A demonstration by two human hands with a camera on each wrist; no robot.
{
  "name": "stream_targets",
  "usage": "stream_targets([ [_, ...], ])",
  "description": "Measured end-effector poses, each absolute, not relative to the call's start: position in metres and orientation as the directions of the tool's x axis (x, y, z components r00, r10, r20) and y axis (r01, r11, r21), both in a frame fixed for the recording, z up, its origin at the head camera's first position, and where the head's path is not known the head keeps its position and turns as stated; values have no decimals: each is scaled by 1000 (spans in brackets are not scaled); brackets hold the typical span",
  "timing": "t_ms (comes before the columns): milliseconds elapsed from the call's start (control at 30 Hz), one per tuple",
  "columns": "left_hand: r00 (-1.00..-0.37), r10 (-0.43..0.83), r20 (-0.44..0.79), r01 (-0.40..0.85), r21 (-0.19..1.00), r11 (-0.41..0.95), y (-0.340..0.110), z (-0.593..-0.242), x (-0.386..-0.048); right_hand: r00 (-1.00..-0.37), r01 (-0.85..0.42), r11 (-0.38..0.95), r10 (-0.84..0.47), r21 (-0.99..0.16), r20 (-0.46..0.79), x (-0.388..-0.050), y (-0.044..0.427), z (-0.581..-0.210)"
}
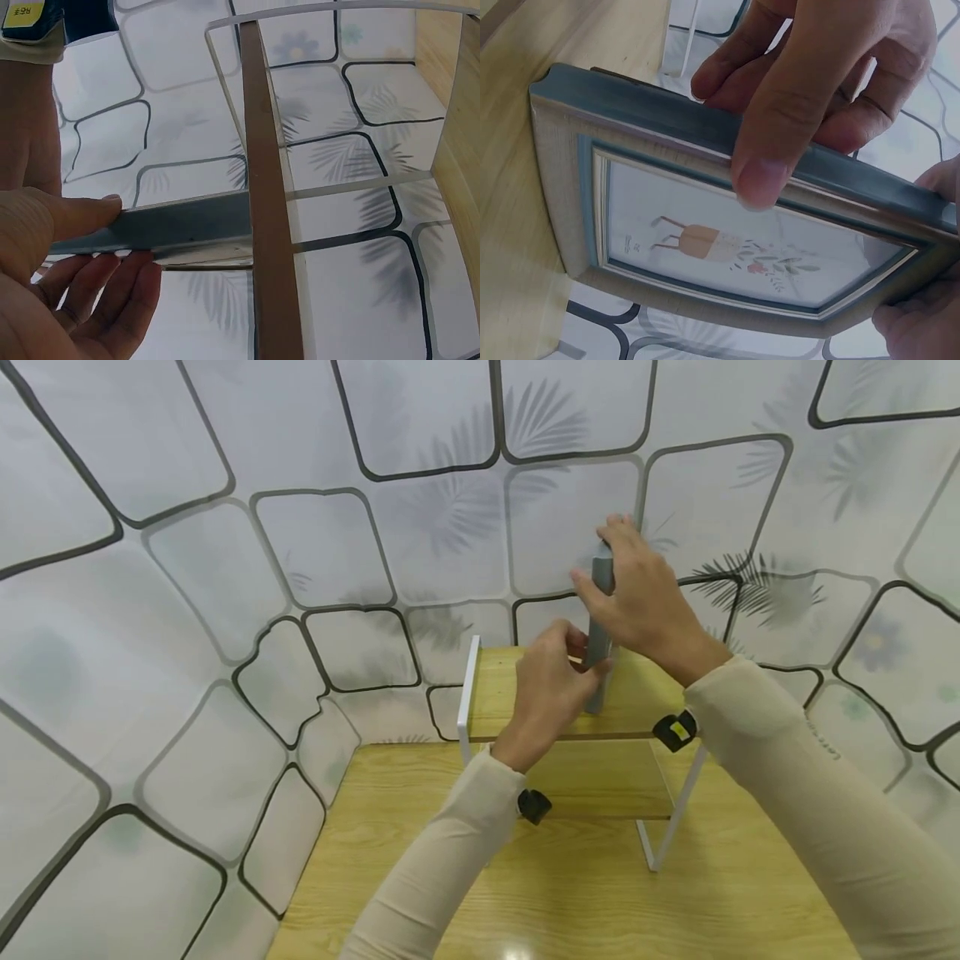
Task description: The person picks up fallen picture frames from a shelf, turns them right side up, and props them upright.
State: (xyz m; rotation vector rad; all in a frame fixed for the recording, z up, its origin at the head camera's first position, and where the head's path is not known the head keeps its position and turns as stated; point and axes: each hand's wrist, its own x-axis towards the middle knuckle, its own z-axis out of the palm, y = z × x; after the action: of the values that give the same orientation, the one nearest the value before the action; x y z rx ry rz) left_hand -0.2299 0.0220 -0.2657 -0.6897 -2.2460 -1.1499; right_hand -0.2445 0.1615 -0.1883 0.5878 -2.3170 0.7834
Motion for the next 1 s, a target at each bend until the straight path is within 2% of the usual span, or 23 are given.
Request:
stream_targets([
  [267, -753, 276, 597, 648, 598, 472, 4, -267, -227, -690, -628, 686, -274, -367, 670, -246, 171, -187],
  [500, -814, 353, 462, 579, 596, 556, -6, -270, -228, -660, -676, 653, -329, -343, 675, -251, 180, -188],
  [700, -835, 409, 369, 550, 591, 590, -3, -272, -231, -655, -701, 615, -354, -362, 667, -254, 184, -187],
  [1000, -832, 414, 369, 554, 562, 615, 3, -275, -235, -670, -721, 557, -407, -412, 621, -255, 189, -185],
])
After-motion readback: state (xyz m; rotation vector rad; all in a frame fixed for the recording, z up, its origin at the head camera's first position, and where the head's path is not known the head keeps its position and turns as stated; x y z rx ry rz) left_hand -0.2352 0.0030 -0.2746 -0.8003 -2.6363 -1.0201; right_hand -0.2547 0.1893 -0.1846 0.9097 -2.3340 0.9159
